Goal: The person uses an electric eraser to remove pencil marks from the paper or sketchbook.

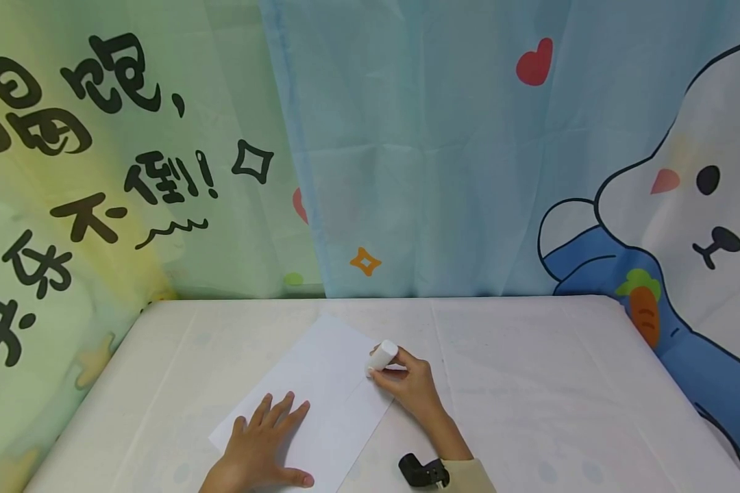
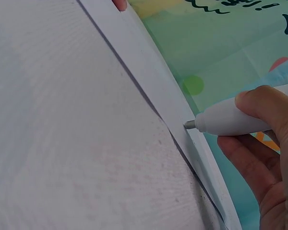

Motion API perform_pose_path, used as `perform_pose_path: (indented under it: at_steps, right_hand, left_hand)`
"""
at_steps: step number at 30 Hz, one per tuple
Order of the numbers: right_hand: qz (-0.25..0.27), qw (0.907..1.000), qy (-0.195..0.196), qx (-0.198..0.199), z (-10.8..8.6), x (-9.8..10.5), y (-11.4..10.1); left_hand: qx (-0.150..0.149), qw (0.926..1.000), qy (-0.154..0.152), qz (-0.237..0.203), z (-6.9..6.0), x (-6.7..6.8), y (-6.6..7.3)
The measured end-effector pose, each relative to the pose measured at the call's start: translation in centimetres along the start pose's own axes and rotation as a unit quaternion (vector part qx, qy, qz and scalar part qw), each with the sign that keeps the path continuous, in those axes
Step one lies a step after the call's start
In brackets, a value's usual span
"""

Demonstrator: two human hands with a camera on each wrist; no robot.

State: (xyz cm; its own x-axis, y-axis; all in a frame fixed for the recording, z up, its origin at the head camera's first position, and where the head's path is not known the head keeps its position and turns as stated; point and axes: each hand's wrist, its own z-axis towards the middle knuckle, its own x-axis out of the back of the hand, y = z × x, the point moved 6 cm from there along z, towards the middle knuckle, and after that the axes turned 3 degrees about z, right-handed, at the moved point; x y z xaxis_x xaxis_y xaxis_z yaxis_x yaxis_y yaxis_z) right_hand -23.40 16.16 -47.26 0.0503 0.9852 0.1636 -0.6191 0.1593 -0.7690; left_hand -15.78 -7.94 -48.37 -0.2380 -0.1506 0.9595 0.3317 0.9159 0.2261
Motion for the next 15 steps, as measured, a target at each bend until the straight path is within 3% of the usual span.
perform_pose_path:
  at_steps: [9, 15]
  right_hand:
    - [-0.016, 0.9998, -0.004, 0.006, 0.7, -0.2, -3.3]
    - [-0.016, 0.9998, -0.008, 0.003, 0.8, -0.3, -3.5]
  left_hand:
    - [0.008, 1.0000, -0.004, 0.002, -0.1, 0.2, 0.1]
    - [0.005, 1.0000, 0.000, 0.000, -0.2, 0.4, 0.1]
